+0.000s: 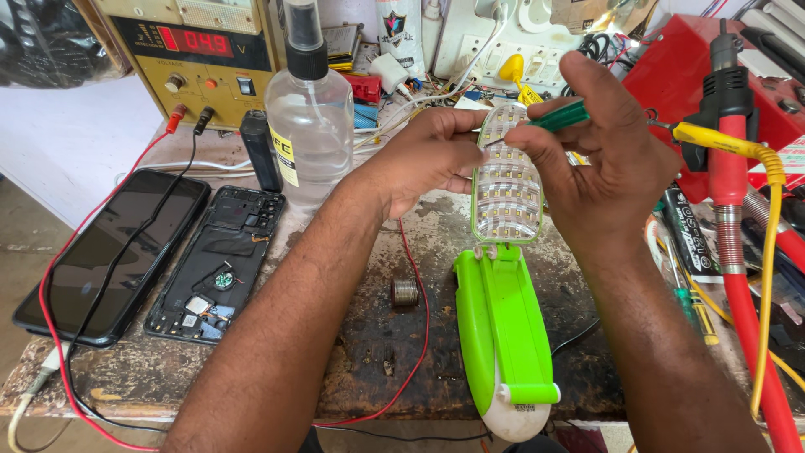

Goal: The person uses a yellow screwdriver to remove screws from a green LED light fixture, then uses a green screwdriver to remove the clear plastic cover. The person continues to unscrew and remove components from the fixture.

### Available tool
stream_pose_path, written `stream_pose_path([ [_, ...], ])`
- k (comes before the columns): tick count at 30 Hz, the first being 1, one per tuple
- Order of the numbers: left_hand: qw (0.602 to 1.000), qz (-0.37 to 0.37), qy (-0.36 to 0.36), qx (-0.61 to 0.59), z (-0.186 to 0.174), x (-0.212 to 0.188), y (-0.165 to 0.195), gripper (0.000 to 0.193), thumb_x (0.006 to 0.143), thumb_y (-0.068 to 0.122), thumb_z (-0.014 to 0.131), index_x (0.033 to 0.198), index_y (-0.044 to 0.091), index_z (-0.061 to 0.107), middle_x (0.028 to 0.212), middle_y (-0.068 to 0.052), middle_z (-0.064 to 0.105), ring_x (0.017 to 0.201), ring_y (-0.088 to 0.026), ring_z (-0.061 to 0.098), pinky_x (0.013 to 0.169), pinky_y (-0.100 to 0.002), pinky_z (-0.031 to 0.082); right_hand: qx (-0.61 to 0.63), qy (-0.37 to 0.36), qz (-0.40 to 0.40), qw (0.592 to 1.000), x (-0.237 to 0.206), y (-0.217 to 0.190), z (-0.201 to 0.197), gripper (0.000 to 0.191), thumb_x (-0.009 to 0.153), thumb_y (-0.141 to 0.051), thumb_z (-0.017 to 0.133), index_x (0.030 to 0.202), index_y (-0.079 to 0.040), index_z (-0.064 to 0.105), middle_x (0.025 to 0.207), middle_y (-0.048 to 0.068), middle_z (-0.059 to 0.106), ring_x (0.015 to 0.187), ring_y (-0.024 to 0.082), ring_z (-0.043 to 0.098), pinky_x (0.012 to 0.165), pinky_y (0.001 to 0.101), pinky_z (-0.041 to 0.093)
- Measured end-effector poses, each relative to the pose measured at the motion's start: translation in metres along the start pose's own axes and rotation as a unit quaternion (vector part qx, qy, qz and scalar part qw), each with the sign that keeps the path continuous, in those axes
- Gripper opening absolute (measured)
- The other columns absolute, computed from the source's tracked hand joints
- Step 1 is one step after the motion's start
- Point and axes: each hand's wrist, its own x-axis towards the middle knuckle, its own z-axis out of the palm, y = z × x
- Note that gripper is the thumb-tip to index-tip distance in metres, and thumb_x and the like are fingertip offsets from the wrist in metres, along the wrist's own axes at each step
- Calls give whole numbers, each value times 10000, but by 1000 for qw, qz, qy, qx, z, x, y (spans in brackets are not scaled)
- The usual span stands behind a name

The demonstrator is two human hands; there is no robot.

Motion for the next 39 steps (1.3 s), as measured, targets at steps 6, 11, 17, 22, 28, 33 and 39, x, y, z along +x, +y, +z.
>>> stream_pose_path([
  [6,997,67,13,30,12,-2,-2,587,795,12,787,1355,-25,617,1078,-72,744,902,-120,706,712,-275,588,-10,-54,1,998,10,-16,-16,410,1143,50,672,1522,-8,523,1423,145,648,1227,233,735,979,305,656],
  [11,993,85,40,68,19,-4,0,485,797,10,793,1270,-20,690,1015,-74,774,855,-111,711,698,-255,586,-149,-42,-18,988,18,-21,-21,451,997,-78,890,1370,9,653,1212,184,733,1041,201,692,840,319,637],
  [17,992,73,52,87,19,-4,0,510,779,3,785,1275,0,664,1014,-78,770,859,-119,716,714,-286,587,-92,-58,-23,994,21,-21,-24,516,1040,-41,807,1498,-76,573,1184,160,706,1037,213,736,842,289,617],
  [22,989,127,28,76,17,-2,-3,495,789,-4,790,1271,-11,680,1052,-78,777,944,-112,732,847,-270,608,-58,-108,-26,992,24,-24,-23,592,1076,42,722,1583,-85,445,1232,123,728,1043,209,755,898,286,625],
  [28,991,111,39,66,17,-2,-5,487,776,-5,787,1253,2,689,1019,-74,774,894,-117,720,791,-283,599,-97,-91,88,987,27,-29,-20,650,989,-20,795,1544,-66,459,1124,149,726,815,209,702,720,307,568],
  [33,987,124,47,86,18,-2,-6,476,787,-5,796,1252,3,695,1015,-69,774,905,-110,717,804,-266,599,-121,-93,-18,988,31,-31,-21,577,1037,-61,859,1501,-107,518,1147,124,726,983,198,749,845,302,600],
  [39,991,121,29,43,15,-2,-7,487,783,-26,774,1260,4,684,1022,-69,767,897,-118,721,776,-263,602,-9,-134,98,986,34,-30,-20,626,990,-136,704,1533,-52,402,1266,145,709,1084,174,730,891,274,583],
])
